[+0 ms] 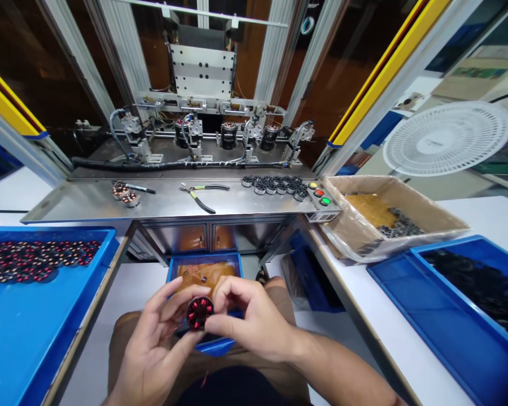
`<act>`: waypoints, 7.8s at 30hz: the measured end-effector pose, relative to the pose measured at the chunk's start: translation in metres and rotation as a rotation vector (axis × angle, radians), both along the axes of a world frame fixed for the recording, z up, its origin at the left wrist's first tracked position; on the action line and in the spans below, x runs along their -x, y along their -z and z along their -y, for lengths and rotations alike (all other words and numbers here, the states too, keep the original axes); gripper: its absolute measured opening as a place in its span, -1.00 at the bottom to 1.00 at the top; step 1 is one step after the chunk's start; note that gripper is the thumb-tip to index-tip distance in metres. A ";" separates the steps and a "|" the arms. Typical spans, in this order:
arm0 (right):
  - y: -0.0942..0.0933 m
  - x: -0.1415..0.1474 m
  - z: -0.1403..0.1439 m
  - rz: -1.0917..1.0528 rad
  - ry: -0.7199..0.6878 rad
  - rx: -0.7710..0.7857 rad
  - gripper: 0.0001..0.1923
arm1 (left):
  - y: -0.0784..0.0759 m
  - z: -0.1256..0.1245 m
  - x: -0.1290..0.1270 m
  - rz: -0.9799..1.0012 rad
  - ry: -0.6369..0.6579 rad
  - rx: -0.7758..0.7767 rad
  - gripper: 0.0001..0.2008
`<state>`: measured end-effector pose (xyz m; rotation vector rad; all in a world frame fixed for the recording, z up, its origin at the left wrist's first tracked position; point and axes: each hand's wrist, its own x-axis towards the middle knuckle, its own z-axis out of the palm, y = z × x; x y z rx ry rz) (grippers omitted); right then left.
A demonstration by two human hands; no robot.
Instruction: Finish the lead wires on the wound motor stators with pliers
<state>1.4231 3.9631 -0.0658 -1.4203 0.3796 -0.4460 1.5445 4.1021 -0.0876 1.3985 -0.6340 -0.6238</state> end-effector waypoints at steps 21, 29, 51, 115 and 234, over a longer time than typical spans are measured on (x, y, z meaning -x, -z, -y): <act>0.025 0.003 -0.022 0.224 0.108 -0.002 -0.78 | 0.007 0.005 -0.003 0.472 0.025 0.126 -0.58; 0.028 -0.004 -0.029 0.257 0.141 -0.156 -0.75 | 0.013 -0.004 -0.004 0.629 0.049 0.123 -0.53; 0.015 -0.005 -0.018 0.279 0.348 0.091 -0.83 | 0.006 -0.003 -0.004 0.535 0.066 0.149 -0.53; 0.013 0.002 -0.029 0.540 0.340 0.553 -0.88 | -0.016 0.002 0.021 0.238 -0.187 0.115 -0.71; -0.048 0.001 0.010 0.444 0.036 0.894 -0.86 | -0.024 0.021 -0.017 -0.659 0.555 0.171 -0.54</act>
